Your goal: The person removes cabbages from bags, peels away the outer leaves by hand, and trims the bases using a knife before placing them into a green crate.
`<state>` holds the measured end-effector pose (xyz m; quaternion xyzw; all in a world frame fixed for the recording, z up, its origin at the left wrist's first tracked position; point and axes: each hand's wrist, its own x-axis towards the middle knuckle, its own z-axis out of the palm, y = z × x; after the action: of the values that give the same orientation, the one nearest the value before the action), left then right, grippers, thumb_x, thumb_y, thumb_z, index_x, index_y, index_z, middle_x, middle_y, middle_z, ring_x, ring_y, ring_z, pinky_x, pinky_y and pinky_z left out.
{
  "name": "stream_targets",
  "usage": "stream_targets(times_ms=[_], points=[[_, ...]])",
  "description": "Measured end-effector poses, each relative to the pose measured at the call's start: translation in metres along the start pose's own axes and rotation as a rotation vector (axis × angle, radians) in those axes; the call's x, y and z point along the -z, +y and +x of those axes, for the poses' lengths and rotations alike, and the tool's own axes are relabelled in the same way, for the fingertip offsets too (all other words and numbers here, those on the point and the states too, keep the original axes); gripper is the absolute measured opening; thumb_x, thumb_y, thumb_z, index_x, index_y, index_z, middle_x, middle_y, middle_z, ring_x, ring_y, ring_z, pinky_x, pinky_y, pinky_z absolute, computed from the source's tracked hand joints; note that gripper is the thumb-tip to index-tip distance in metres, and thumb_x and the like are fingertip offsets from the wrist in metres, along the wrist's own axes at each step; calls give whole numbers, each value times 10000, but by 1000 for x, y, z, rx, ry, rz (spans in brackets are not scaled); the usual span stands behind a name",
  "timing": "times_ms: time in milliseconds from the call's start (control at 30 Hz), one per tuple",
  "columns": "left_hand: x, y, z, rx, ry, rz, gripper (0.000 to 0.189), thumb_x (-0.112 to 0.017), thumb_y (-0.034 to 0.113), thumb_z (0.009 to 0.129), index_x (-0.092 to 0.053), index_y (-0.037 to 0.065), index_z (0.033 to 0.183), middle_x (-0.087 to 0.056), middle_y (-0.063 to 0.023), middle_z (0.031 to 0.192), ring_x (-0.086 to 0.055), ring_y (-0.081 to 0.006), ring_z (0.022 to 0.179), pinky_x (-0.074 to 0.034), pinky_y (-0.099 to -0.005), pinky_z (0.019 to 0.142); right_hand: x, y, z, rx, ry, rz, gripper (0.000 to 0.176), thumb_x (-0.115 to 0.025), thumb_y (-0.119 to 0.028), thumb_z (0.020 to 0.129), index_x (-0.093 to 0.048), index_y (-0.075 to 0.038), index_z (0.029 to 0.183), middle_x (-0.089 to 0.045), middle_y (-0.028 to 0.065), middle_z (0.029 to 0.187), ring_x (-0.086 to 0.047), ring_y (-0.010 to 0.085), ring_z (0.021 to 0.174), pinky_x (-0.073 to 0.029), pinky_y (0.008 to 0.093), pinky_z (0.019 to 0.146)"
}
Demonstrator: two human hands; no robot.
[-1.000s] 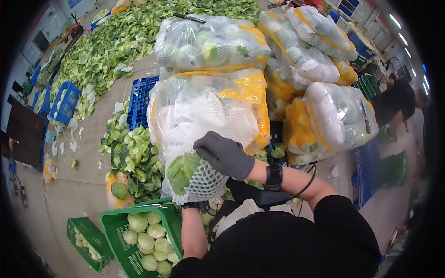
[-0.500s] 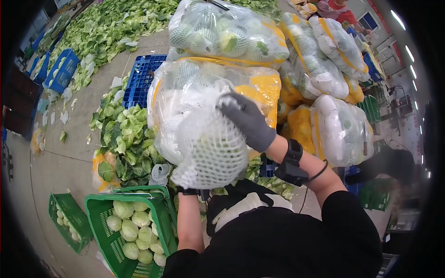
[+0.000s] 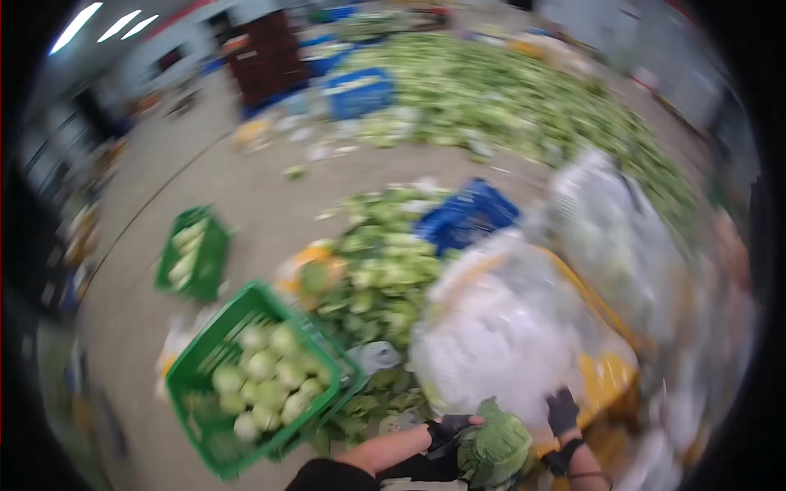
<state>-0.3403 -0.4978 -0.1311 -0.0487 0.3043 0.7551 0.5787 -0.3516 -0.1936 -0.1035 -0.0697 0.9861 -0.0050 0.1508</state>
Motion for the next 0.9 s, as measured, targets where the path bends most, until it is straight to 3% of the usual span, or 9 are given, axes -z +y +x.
stream_targets(times_ms=[33,67,100,200,367,433,533,800,900], points=[[3,2,-12,-22,39,-78,603,-560,446,793,-435,71,1249,-525,-93,1185,-530,-222,1027,-399,-372,920,-82,47,20,-183,-270,-222,275,-458,-185,818,-592,-131,1051,-484,118,1178,-443,269,1117,-467,363,761],[4,10,-26,-53,78,-171,602,-564,444,792,-438,70,1247,-529,-92,1182,-533,-221,1023,-400,-370,919,-114,81,39,-642,-24,475,298,-415,-232,844,-615,-98,1019,-519,107,1162,-493,235,1077,-468,352,757],[3,17,-40,-80,117,-273,602,-567,443,791,-440,70,1245,-532,-92,1178,-537,-219,1019,-402,-368,918,-233,153,75,-46,191,-234,312,-365,-244,870,-638,-141,980,-593,91,1048,-574,200,943,-471,371,720],[-40,66,-106,-260,32,-502,527,-593,299,798,-435,88,1255,-515,-84,1210,-527,-199,1062,-394,-350,943,-135,153,77,-10,-310,-799,301,-372,-220,864,-639,-141,980,-610,89,1008,-589,202,906,-462,395,726],[22,52,-122,-458,85,-468,583,-598,360,787,-411,98,1273,-496,-86,1231,-504,-217,1090,-370,-362,963,-168,210,156,482,-324,-950,259,-429,-187,826,-646,-136,956,-631,96,969,-595,233,899,-434,484,716],[21,59,-132,-652,124,-479,587,-597,381,785,-423,86,1263,-509,-86,1215,-507,-212,1081,-379,-356,948,-38,80,113,512,-530,-968,250,-456,-175,804,-631,-100,966,-609,147,1012,-580,292,941,-432,428,800],[20,70,-148,-697,151,-456,546,-580,363,804,-445,64,1240,-519,-81,1197,-508,-203,1070,-384,-345,934,79,-27,30,-485,-106,-3,300,-419,-169,845,-592,-58,1062,-583,145,1079,-530,243,1052,-388,369,894],[-74,124,-169,-395,-197,117,775,-706,348,638,-389,25,1267,-490,-118,1219,-487,-249,1095,-390,-355,928,101,-222,-54,136,-555,2860,571,-248,-515,898,-362,-125,1300,-446,91,1251,-429,255,1128,-355,406,956],[-116,138,-162,-359,-340,597,796,-663,386,690,-322,7,1300,-441,-120,1257,-442,-218,1132,-350,-328,945,109,-258,-82,326,-75,2942,545,-271,-464,905,-353,-100,1302,-421,117,1281,-410,275,1158,-332,416,977]])
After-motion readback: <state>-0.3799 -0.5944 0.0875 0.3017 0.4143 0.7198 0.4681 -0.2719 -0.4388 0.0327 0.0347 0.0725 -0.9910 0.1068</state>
